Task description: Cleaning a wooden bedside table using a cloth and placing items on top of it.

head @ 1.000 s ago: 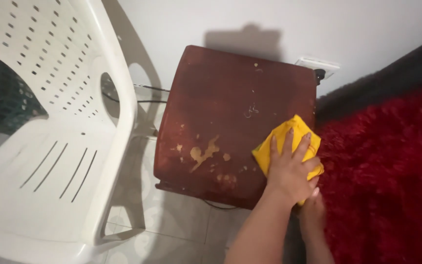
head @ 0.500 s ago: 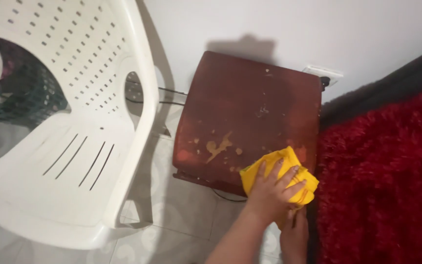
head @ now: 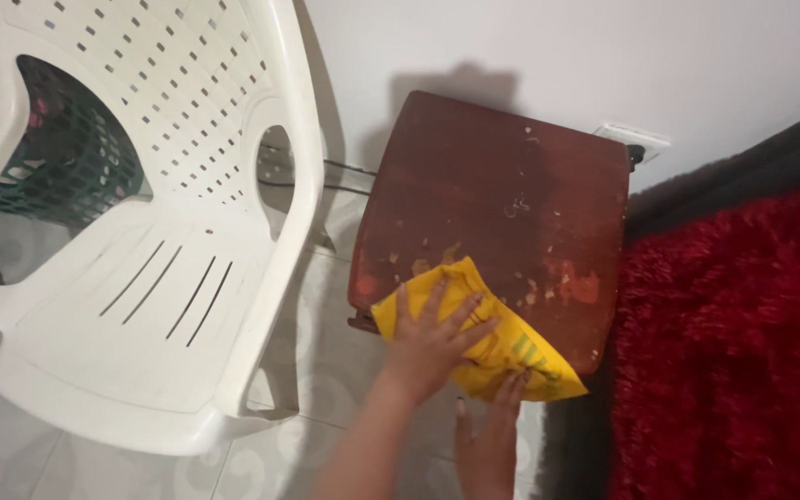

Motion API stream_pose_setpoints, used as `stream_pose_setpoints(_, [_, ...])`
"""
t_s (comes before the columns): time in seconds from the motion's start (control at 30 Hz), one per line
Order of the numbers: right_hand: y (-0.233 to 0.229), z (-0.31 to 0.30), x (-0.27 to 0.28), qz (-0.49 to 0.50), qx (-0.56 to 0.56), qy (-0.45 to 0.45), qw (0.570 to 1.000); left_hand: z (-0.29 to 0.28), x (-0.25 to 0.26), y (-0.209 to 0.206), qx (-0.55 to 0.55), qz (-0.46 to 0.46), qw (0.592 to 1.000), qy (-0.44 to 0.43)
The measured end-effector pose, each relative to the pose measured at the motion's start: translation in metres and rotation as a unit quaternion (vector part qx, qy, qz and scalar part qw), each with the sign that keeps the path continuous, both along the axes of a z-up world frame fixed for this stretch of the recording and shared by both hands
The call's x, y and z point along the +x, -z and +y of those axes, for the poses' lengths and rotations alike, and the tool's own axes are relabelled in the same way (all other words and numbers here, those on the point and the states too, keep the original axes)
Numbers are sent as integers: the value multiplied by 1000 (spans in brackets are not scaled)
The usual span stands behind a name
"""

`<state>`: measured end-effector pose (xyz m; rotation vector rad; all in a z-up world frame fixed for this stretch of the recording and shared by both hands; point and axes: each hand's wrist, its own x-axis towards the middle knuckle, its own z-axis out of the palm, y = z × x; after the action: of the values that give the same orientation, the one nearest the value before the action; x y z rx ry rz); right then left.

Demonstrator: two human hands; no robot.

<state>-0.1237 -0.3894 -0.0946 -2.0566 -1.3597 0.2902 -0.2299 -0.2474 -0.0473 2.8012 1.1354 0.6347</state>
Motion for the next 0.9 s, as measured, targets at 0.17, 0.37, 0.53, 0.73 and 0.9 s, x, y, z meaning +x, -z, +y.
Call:
stream_pose_setpoints(0.17, [2, 2, -12, 13, -59, 14, 998, 7, -13, -18, -46, 23, 999, -1])
stream_pose_setpoints(0.37, [2, 3, -14, 0, -56, 23, 998, 6, -6, 8, 29, 21, 999, -34])
stream_pose_setpoints(0.53, [5, 4, -12, -2, -36, 23, 999, 7, 6, 34, 104, -49, 991, -66])
stream_pose_setpoints(0.73, [4, 1, -12, -3, -23, 22, 1000, 4, 4, 18, 94, -39, 991, -82])
stream_pose_setpoints(0.9, [-1, 5, -13, -1, -9, 47, 999, 4, -3, -31, -126, -8, 992, -29])
